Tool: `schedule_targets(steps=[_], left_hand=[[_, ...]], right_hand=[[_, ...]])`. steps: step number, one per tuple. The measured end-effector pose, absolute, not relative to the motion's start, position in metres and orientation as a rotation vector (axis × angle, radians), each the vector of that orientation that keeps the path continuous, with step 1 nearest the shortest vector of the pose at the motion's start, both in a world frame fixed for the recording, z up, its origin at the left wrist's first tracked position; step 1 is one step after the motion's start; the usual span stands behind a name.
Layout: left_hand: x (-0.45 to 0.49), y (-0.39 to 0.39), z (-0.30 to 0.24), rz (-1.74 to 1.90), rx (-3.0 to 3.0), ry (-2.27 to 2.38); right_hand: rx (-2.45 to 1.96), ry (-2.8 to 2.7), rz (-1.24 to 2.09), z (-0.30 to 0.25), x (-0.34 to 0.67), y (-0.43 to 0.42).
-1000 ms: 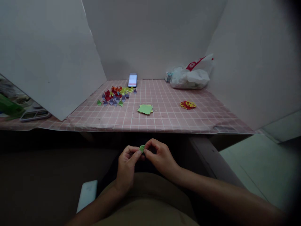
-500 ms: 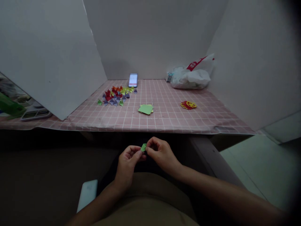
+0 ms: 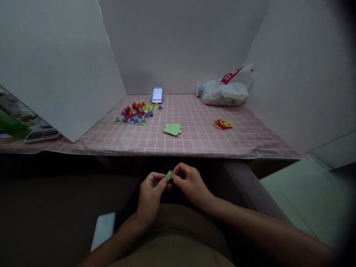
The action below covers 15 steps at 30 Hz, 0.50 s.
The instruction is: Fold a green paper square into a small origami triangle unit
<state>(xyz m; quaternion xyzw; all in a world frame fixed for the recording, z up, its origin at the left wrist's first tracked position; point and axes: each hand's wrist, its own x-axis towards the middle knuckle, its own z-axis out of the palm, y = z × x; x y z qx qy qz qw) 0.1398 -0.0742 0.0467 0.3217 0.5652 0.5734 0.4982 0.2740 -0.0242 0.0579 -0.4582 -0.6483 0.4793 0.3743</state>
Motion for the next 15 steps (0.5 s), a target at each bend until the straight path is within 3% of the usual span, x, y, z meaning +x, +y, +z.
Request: schedule_targets(steps=[15], left_hand=[[0.1391, -0.0753, 0.0463, 1.423, 0.695, 1.327]], right_hand=[[-1.012, -1.400, 1.492, 0.0579, 0.2721, -0.0248]])
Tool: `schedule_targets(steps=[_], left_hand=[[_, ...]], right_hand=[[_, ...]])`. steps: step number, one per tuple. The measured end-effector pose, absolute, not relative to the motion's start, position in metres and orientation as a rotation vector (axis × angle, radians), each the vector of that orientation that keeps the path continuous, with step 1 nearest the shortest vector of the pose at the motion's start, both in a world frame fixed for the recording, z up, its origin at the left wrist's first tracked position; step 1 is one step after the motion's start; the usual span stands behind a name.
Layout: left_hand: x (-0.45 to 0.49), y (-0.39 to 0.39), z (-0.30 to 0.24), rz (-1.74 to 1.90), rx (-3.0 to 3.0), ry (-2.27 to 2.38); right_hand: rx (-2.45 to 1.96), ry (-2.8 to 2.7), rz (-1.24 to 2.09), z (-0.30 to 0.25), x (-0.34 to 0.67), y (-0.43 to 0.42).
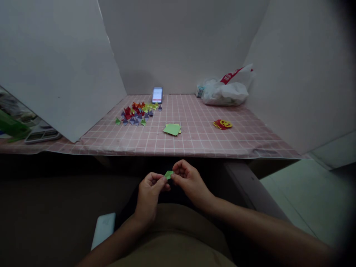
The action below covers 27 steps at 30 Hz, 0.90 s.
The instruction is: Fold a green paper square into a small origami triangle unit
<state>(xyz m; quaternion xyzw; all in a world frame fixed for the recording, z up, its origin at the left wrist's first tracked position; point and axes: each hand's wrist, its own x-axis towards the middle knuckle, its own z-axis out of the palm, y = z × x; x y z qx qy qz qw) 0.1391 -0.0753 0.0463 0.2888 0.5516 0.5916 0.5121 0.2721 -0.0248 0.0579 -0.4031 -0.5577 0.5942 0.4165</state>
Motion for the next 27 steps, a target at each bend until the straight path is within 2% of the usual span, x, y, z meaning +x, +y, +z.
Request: schedule_targets(steps=[11, 19, 27], left_hand=[[0.1373, -0.0747, 0.0429, 1.438, 0.688, 1.307], [0.1398, -0.0754, 0.0419, 1.423, 0.685, 1.295], [0.1375, -0.0733, 0.0414, 1.420, 0.733, 1.281]], right_hand=[[-1.021, -1.420, 1.523, 0.0592, 0.2736, -0.0250], [-1.089, -1.320, 1.714, 0.0563, 0.2711, -0.0273], [-1.070, -1.444, 1.687, 0.0599, 0.2770, -0.0226]])
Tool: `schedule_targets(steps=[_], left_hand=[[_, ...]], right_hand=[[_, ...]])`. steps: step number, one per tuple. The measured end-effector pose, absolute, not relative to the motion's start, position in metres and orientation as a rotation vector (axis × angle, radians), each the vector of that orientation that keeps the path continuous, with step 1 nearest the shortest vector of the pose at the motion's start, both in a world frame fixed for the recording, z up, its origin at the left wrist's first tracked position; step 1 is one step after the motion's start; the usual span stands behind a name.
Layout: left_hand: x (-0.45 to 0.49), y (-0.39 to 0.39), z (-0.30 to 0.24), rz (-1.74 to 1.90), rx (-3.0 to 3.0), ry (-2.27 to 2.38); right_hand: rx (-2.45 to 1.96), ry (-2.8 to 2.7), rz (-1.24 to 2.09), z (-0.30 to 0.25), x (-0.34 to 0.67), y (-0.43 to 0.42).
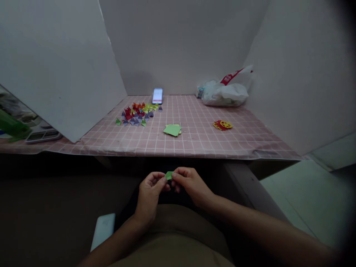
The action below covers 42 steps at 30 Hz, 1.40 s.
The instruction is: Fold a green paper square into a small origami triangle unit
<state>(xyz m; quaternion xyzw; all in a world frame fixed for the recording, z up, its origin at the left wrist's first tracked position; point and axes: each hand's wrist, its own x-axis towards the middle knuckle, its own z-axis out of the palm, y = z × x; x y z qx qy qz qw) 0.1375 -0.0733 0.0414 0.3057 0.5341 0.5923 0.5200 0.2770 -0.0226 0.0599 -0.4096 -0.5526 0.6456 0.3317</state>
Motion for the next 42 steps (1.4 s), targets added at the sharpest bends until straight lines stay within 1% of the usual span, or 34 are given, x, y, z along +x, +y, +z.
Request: schedule_targets(steps=[5, 8, 15, 25, 38, 42], left_hand=[[0.132, -0.073, 0.043, 1.389, 0.734, 1.314], [0.132, -0.074, 0.045, 1.326, 0.774, 1.336], [0.136, -0.074, 0.048, 1.275, 0.752, 1.273], [0.133, -0.073, 0.047, 1.334, 0.713, 1.236], [0.127, -0.072, 0.048, 1.348, 0.728, 1.187], [0.124, -0.071, 0.047, 1.324, 0.758, 1.166]], right_hand=[[-1.037, -1.657, 1.318, 0.055, 0.281, -0.014], [-0.999, -1.778, 1.239, 0.054, 0.281, -0.012], [-0.978, -1.831, 1.205, 0.056, 0.281, -0.014], [-0.902, -1.893, 1.257, 0.055, 0.281, -0.014], [-0.716, -2.110, 1.025, 0.056, 0.285, -0.013], [-0.740, -2.047, 1.038, 0.056, 0.285, -0.013]])
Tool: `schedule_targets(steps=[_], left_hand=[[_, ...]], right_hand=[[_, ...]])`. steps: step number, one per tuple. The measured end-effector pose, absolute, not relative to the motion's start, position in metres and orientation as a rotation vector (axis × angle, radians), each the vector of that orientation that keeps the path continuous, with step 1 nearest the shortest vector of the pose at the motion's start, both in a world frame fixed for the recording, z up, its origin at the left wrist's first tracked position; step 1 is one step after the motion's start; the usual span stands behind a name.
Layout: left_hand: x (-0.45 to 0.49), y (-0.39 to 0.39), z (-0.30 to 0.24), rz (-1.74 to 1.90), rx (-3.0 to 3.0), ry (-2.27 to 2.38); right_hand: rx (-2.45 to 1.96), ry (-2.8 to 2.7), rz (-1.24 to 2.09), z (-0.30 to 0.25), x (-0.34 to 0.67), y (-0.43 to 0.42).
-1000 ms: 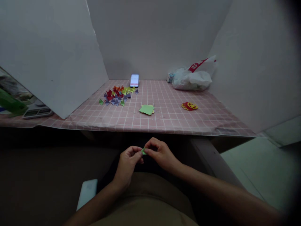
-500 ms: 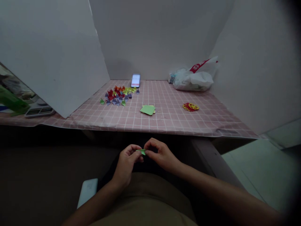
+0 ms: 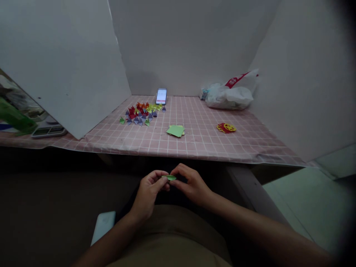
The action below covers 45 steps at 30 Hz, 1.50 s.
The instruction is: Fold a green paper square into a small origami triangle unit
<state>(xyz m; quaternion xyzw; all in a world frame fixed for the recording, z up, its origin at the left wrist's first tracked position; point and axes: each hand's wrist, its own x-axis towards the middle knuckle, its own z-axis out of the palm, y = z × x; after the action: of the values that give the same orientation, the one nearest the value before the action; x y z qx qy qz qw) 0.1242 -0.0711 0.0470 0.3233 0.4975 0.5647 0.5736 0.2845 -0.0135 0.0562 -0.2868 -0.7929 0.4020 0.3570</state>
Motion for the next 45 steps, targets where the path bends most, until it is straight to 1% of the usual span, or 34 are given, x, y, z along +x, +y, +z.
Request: schedule_targets(steps=[5, 16, 21, 25, 34, 45], left_hand=[[0.121, -0.070, 0.045, 1.325, 0.867, 1.205], [0.120, -0.070, 0.045, 1.392, 0.961, 1.228], [0.121, -0.071, 0.046, 1.479, 1.115, 1.276], [0.119, -0.072, 0.045, 1.526, 1.344, 1.364], [0.102, -0.068, 0.045, 1.404, 1.959, 1.365], [0.097, -0.064, 0.048, 1.316, 2.317, 1.292]], right_hand=[[-0.783, -1.962, 1.104, 0.057, 0.285, -0.014], [-0.775, -1.912, 1.044, 0.055, 0.285, -0.017], [-0.764, -1.909, 1.012, 0.055, 0.285, -0.017], [-0.743, -1.913, 1.003, 0.055, 0.285, -0.017], [-0.691, -1.937, 0.993, 0.053, 0.285, -0.014], [-0.656, -2.036, 0.939, 0.054, 0.286, -0.014]])
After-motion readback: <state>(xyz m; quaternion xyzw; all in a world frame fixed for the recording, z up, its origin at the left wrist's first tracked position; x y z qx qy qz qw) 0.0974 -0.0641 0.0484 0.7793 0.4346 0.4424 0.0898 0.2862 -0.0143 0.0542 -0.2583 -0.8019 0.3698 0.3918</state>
